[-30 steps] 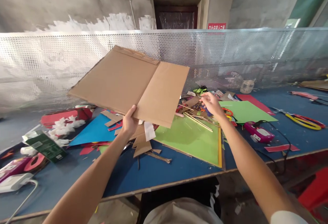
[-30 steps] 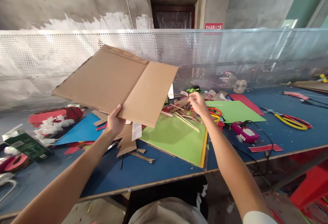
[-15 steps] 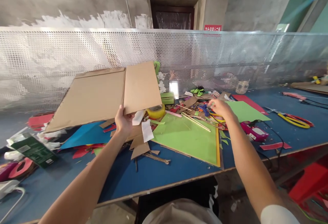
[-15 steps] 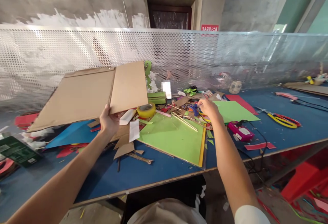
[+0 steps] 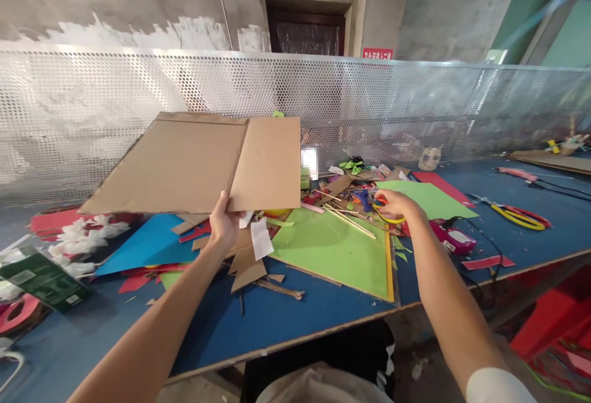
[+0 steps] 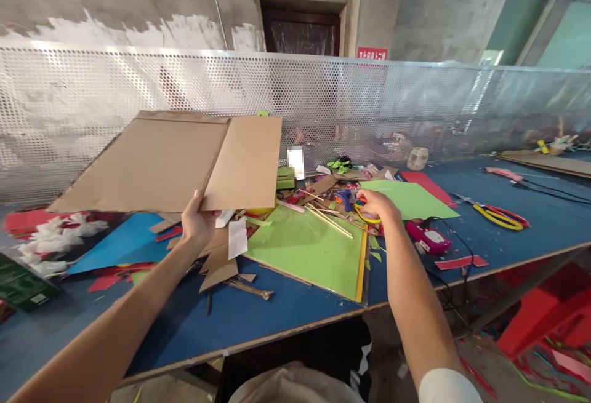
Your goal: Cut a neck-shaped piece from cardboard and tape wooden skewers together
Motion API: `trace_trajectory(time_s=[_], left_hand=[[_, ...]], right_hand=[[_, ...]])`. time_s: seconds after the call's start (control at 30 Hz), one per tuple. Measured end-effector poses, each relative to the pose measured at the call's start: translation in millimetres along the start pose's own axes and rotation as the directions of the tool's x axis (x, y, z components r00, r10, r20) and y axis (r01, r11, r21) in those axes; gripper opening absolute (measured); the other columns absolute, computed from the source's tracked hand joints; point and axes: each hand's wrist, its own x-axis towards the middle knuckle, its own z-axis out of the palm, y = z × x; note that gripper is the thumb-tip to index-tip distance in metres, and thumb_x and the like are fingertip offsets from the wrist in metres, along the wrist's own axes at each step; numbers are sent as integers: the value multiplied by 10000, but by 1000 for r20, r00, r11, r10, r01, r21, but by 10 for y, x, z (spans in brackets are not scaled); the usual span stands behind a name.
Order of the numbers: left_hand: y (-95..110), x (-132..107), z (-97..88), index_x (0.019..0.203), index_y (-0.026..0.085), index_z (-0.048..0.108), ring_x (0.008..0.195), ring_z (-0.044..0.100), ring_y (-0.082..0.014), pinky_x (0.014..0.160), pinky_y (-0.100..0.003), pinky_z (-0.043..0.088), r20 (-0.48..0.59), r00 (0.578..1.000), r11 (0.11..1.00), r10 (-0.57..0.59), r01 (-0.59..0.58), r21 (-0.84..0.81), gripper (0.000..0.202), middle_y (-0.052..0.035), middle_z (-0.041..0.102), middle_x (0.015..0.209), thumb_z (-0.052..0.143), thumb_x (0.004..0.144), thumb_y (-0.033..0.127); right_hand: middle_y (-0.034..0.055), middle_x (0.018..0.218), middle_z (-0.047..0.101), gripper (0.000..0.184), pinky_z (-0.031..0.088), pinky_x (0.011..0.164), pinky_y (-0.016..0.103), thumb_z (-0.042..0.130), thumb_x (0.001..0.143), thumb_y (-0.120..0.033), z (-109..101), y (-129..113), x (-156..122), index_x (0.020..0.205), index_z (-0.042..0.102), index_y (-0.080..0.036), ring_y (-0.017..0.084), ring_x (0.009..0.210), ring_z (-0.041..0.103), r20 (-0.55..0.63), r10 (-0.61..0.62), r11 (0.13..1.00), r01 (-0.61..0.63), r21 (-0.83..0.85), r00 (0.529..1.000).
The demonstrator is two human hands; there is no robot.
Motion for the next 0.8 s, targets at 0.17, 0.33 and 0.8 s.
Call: trace_trajectory(time_s=[0.17,0.33,0.8], left_hand=[[-31,-30,19,744,152,627,430,500,-94,388,-221,368,10,1000,999,0,-1,35,387,24,595,585,836,711,477],[-63,-34,-3,710,169,589,403,475,-89,376,-217,344,12,1000,998,13,-14,61,423,41,552,542,836,712,512],[-76,-200,104,682,202,528,362,427,-100,369,-224,361,-2,1000,996,-3,3,86,436,48,481,475,745,832,550]], right_hand=[[103,1322,698,516,457,750,271,693,819,-166,-169,-1,-130,1321,682,-282,240,1031,701,-121,76,993,-87,-83,990],[126,1354,658,508,464,758,299,646,845,-175,-363,58,-363,1334,690,-302,245,977,709,-183,186,969,-212,-131,965],[153,1244,661,530,485,790,349,677,847,-245,-444,420,-445,1370,675,-327,280,919,715,-257,342,934,-358,-15,904]])
